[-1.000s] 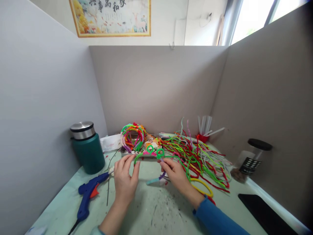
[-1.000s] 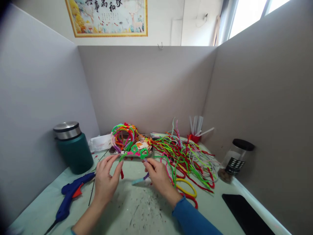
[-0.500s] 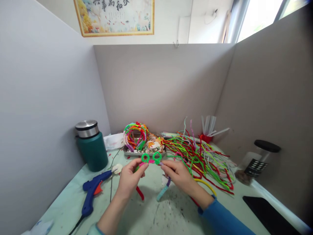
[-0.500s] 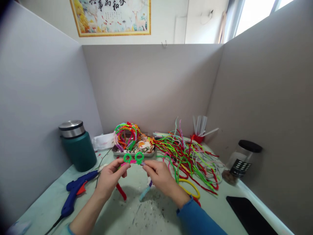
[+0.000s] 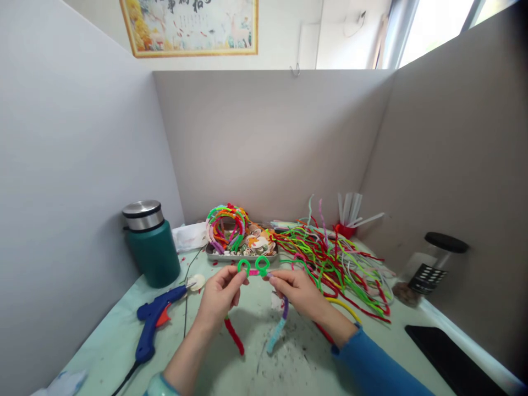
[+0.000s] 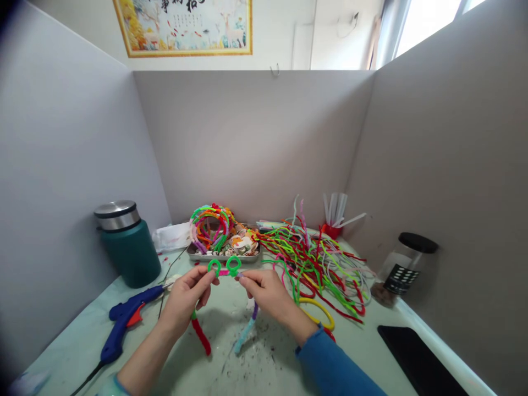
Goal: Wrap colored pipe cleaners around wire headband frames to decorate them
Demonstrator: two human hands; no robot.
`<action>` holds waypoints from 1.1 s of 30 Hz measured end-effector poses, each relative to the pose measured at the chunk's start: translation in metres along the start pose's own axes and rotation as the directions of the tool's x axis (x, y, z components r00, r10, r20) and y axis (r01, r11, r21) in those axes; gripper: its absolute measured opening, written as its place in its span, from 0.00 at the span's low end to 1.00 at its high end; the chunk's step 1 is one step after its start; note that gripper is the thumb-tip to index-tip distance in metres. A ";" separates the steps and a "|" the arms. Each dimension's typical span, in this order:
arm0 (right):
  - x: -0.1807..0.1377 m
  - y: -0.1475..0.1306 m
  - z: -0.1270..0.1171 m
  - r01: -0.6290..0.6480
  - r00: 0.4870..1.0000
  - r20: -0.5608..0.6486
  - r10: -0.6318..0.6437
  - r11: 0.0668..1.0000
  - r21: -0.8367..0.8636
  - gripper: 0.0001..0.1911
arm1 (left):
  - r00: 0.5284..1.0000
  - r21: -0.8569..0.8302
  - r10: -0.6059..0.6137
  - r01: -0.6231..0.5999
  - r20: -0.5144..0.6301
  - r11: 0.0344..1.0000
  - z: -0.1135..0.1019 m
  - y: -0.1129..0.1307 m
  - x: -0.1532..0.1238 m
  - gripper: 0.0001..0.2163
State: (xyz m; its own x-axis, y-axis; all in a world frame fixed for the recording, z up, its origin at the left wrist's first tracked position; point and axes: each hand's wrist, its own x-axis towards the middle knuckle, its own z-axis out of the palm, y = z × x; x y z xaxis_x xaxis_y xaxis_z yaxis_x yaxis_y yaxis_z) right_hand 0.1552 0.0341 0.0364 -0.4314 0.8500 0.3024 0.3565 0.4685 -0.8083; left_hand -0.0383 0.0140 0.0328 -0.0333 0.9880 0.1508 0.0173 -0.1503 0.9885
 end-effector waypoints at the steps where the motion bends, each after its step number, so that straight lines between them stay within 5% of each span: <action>1: 0.000 0.000 0.000 0.002 1.000 0.005 -0.002 1.000 -0.005 0.19 | 1.000 -0.001 0.002 -0.002 0.003 1.000 0.000 0.001 -0.001 0.13; 13: -0.001 -0.002 0.002 0.009 0.999 -0.038 -0.011 0.998 -0.056 0.16 | 0.982 -0.068 -0.100 0.112 0.161 0.991 -0.002 -0.003 0.000 0.16; 33: -0.001 -0.001 0.002 -0.017 1.000 0.001 0.017 0.999 -0.044 0.17 | 0.992 -0.022 -0.102 0.104 0.073 0.994 -0.001 0.000 0.002 0.12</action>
State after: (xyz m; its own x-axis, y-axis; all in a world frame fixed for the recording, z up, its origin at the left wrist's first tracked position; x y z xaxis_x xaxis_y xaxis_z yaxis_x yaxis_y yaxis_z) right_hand 0.1534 0.0320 0.0362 -0.4265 0.8573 0.2882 0.3996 0.4645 -0.7903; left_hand -0.0396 0.0163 0.0327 0.0385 0.9981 0.0476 -0.0081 -0.0473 0.9988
